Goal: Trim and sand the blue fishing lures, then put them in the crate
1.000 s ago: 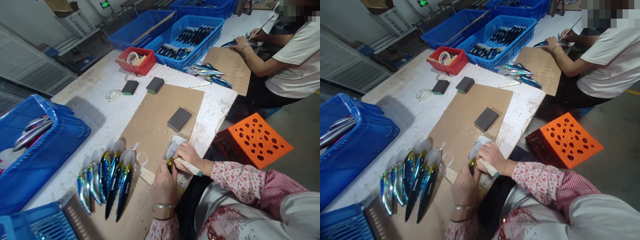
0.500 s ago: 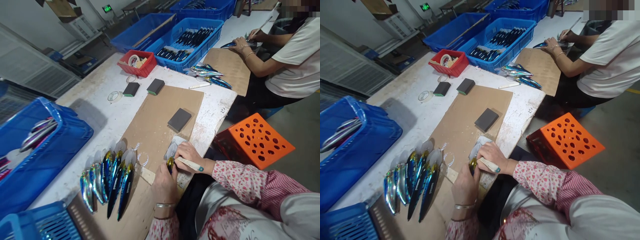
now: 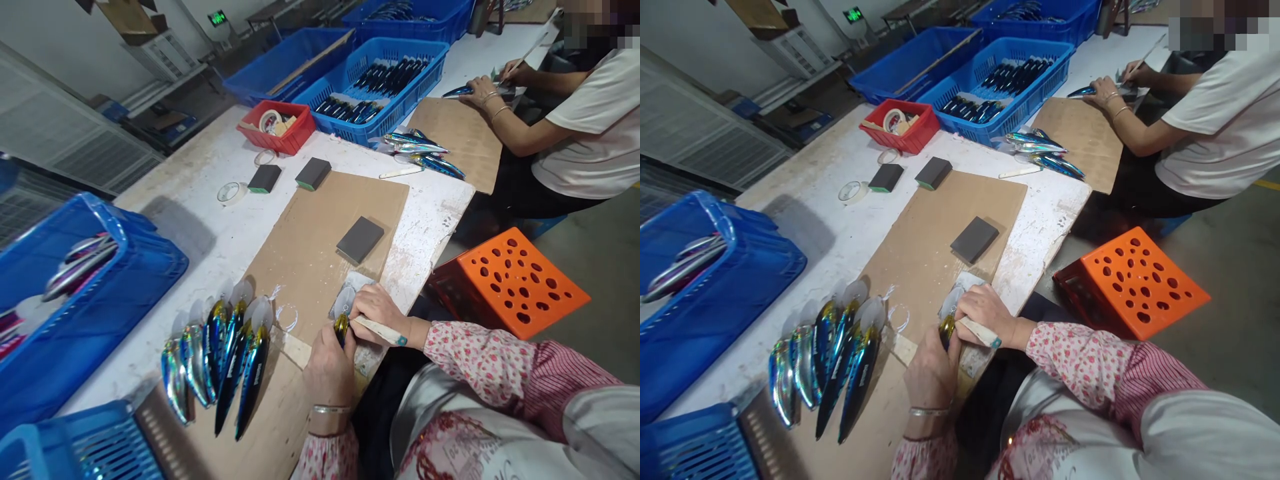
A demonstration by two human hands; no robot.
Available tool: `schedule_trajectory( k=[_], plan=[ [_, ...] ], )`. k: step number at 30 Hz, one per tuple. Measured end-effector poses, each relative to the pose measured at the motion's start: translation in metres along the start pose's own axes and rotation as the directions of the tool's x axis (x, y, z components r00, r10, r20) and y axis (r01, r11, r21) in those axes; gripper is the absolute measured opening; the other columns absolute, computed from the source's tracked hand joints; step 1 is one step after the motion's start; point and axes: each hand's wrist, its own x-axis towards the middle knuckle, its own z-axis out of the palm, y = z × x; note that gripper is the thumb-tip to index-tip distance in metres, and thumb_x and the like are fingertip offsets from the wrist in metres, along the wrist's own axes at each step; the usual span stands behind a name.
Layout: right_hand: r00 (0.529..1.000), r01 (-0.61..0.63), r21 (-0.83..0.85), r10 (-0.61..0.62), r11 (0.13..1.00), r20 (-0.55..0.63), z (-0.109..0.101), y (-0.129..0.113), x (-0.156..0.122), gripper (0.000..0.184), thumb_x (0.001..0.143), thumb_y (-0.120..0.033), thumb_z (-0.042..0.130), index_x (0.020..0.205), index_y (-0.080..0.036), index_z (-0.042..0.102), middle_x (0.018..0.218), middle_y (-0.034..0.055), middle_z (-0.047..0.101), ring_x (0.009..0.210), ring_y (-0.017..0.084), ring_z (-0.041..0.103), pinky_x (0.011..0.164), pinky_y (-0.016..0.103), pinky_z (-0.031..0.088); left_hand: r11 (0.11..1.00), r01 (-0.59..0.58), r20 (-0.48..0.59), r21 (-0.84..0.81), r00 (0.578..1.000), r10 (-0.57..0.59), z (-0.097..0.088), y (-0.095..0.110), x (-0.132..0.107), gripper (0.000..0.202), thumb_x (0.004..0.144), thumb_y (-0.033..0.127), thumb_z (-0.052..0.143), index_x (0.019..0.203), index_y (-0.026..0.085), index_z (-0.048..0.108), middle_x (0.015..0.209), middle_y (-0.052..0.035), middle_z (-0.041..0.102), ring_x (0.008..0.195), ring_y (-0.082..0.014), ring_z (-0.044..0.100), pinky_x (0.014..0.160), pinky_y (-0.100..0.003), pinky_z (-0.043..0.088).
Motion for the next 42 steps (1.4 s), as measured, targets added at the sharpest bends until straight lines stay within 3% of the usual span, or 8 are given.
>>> schedule_trajectory(
  k=[5, 12, 22, 29, 33, 38, 42],
  plan=[
    [0.999, 0.005, -0.021, -0.006, 1.0, -0.05, 0.0023, -0.0001, 0.0003, 0.012, 0.079, -0.018, 0.051, 0.069, -0.02, 0.044, 0.066, -0.0003, 0.052, 0.069, 0.016, 0.045, 0.068, 0.032, 0.032, 1.0, -0.023, -0.015, 0.009, 1.0, 0.023, -0.0008, -0.0006, -0.0006, 0.032, 0.092, 0.04, 0.039, 0.094, 0.015, 0.058, 0.072, -0.0053, 0.063, 0.07, -0.018, 0.062, 0.05, -0.025, 0.034],
    [1.0, 0.007, -0.034, -0.006, 0.999, 0.028, 0.0011, 0.0008, 0.0007, 0.017, 0.08, -0.021, 0.057, 0.069, -0.02, 0.044, 0.066, -0.0013, 0.052, 0.07, 0.016, 0.048, 0.07, 0.031, 0.032, 1.0, -0.028, -0.02, 0.012, 0.999, 0.028, -0.0009, -0.0003, -0.0004, 0.033, 0.092, 0.04, 0.037, 0.096, 0.015, 0.058, 0.072, -0.0051, 0.063, 0.07, -0.0178, 0.062, 0.051, -0.025, 0.034],
    [0.998, 0.025, -0.034, -0.026, 0.999, -0.05, 0.0027, 0.001, 0.0004, 0.013, 0.081, -0.019, 0.051, 0.068, -0.02, 0.045, 0.065, -0.0003, 0.051, 0.069, 0.016, 0.045, 0.068, 0.031, 0.031, 0.999, -0.041, -0.056, 0.024, 0.998, 0.042, 0.0003, -0.0008, -0.0008, 0.034, 0.092, 0.041, 0.038, 0.095, 0.015, 0.06, 0.071, -0.0058, 0.063, 0.07, -0.0178, 0.062, 0.051, -0.025, 0.034],
    [1.0, 0.019, -0.026, -0.02, 0.999, -0.01, 0.0033, 0.0013, -0.0001, 0.013, 0.081, -0.02, 0.051, 0.07, -0.02, 0.044, 0.066, -0.0006, 0.051, 0.071, 0.017, 0.046, 0.07, 0.031, 0.032, 0.998, -0.057, -0.083, 0.033, 0.995, 0.06, 0.0037, -0.0029, -0.0019, 0.033, 0.093, 0.04, 0.038, 0.097, 0.015, 0.058, 0.072, -0.0052, 0.063, 0.072, -0.0179, 0.063, 0.054, -0.025, 0.037],
    [0.999, 0.026, -0.035, -0.028, 0.999, -0.047, 0.0036, 0.0011, -0.0006, 0.012, 0.08, -0.018, 0.051, 0.07, -0.02, 0.044, 0.066, -0.0001, 0.051, 0.07, 0.017, 0.046, 0.069, 0.031, 0.031, 0.999, -0.043, -0.065, 0.02, 0.997, 0.044, 0.0035, -0.002, -0.0024, 0.033, 0.093, 0.04, 0.038, 0.097, 0.015, 0.058, 0.073, -0.0052, 0.063, 0.074, -0.0181, 0.063, 0.055, -0.025, 0.038],
    [0.999, 0.026, 0.003, -0.026, 1.0, 0.029, -0.0004, 0.0024, -0.0014, 0.014, 0.08, -0.019, 0.054, 0.07, -0.02, 0.044, 0.067, -0.0004, 0.053, 0.073, 0.017, 0.047, 0.072, 0.032, 0.033, 0.999, -0.032, -0.043, -0.002, 0.999, 0.032, 0.0026, -0.0021, -0.0017, 0.033, 0.092, 0.041, 0.038, 0.098, 0.016, 0.059, 0.073, -0.0055, 0.063, 0.074, -0.0181, 0.063, 0.054, -0.025, 0.036],
    [1.0, 0.009, 0.0, -0.009, 1.0, 0.011, -0.0009, 0.0021, -0.0015, 0.013, 0.082, -0.021, 0.054, 0.072, -0.021, 0.045, 0.068, 0.0002, 0.052, 0.073, 0.017, 0.047, 0.071, 0.031, 0.033, 0.999, -0.03, -0.032, -0.02, 0.999, 0.03, 0.0019, -0.0039, -0.0009, 0.034, 0.091, 0.043, 0.039, 0.098, 0.016, 0.059, 0.071, -0.005, 0.063, 0.072, -0.0177, 0.063, 0.052, -0.024, 0.034]
  ],
)
